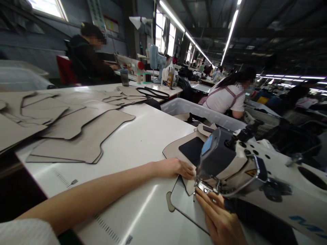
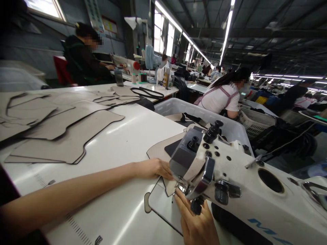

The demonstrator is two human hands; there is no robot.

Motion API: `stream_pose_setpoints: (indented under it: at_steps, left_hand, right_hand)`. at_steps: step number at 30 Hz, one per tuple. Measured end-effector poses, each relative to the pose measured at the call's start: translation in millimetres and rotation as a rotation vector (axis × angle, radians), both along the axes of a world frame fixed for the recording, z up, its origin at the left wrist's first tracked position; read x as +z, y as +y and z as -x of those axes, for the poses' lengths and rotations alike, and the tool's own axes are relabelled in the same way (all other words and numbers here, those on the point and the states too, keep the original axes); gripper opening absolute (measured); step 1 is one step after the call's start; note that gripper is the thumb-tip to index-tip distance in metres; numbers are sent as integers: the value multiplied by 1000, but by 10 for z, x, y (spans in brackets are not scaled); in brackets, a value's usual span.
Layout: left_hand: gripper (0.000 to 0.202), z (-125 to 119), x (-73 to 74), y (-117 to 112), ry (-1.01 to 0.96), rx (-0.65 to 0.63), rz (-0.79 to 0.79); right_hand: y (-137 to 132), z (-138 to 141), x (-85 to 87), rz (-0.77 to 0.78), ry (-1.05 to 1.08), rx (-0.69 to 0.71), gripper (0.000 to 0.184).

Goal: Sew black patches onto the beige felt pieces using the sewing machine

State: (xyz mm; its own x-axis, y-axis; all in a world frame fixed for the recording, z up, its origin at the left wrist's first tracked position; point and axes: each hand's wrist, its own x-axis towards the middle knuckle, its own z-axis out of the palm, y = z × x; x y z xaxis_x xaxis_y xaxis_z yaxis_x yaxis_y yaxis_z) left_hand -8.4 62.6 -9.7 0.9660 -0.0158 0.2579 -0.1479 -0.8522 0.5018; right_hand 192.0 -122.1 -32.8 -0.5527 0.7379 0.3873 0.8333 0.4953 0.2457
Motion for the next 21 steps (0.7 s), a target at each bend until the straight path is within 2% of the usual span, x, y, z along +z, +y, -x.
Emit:
stream_pose_setpoints:
  at_steps: [5,7,16,19,21]
  left_hand:
    - [31,71,-96,-321,-55,268,-78]
    - [30,82,-128,-397,-56,316,-89]
    - [30,-5,-122,-207,-61,307,-85]
    - [28,-8,-122,-206,-82,309,-88]
    - [27,-1,-134,-217,-95,320,-107]
  right_hand:
    - [16,-4,9,-71,-68,49,46]
    - [14,-3,8,-99,-73,54,45]
    - [-1,-36,-2,-100,-117,21,45]
    - [-10,-39,-2,-106,-155,-26,45]
    - [-1,-34,-21,-122,-146,-10,46]
